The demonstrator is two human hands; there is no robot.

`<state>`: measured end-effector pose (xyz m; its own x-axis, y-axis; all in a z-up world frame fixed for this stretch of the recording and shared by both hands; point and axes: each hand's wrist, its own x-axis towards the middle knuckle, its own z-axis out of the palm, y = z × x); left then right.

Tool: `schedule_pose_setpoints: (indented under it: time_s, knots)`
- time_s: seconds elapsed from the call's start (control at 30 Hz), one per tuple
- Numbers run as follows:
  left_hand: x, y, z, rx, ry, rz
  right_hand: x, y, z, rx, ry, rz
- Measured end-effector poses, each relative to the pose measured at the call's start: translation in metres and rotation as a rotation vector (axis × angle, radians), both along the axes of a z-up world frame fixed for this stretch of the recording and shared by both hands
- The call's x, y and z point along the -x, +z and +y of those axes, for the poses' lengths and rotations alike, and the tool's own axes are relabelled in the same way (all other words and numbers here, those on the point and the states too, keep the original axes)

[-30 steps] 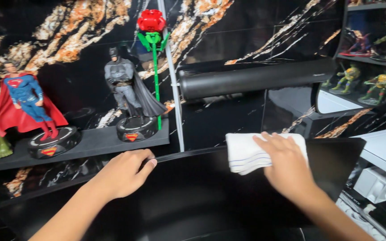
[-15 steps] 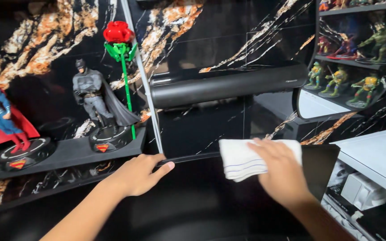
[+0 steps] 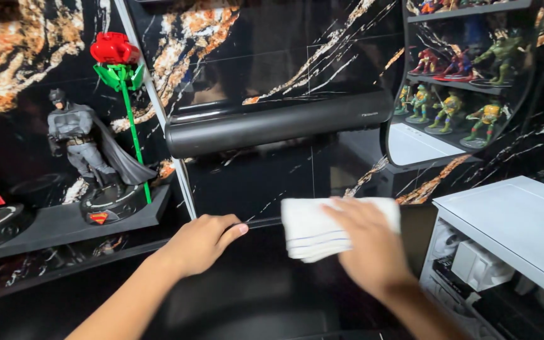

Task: Wiping a curved computer monitor screen with a soft cloth to remove dust or smudges.

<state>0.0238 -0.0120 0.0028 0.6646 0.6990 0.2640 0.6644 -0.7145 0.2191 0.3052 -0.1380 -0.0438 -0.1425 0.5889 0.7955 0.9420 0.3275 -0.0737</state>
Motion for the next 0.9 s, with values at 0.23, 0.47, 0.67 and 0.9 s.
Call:
schedule_pose_setpoints:
  time_s: [0.23,0.47,0.67,0.9]
  knots:
    - [-0.004,0.000,-0.005,-0.049,0.069,-0.009,-0.011,-0.011,0.010,-0.056,-0.143,0.040]
    - [-0.002,-0.007,0.001,-0.106,0.028,-0.057,0.049,0.000,0.021,-0.001,-0.008,-0.004]
    - [-0.004,-0.001,-0.005,-0.057,0.085,-0.013,-0.047,-0.008,-0.007,-0.011,-0.161,0.103]
    - [-0.004,-0.002,-0.006,-0.053,0.102,-0.019,-0.038,-0.007,-0.004,-0.086,-0.205,-0.001]
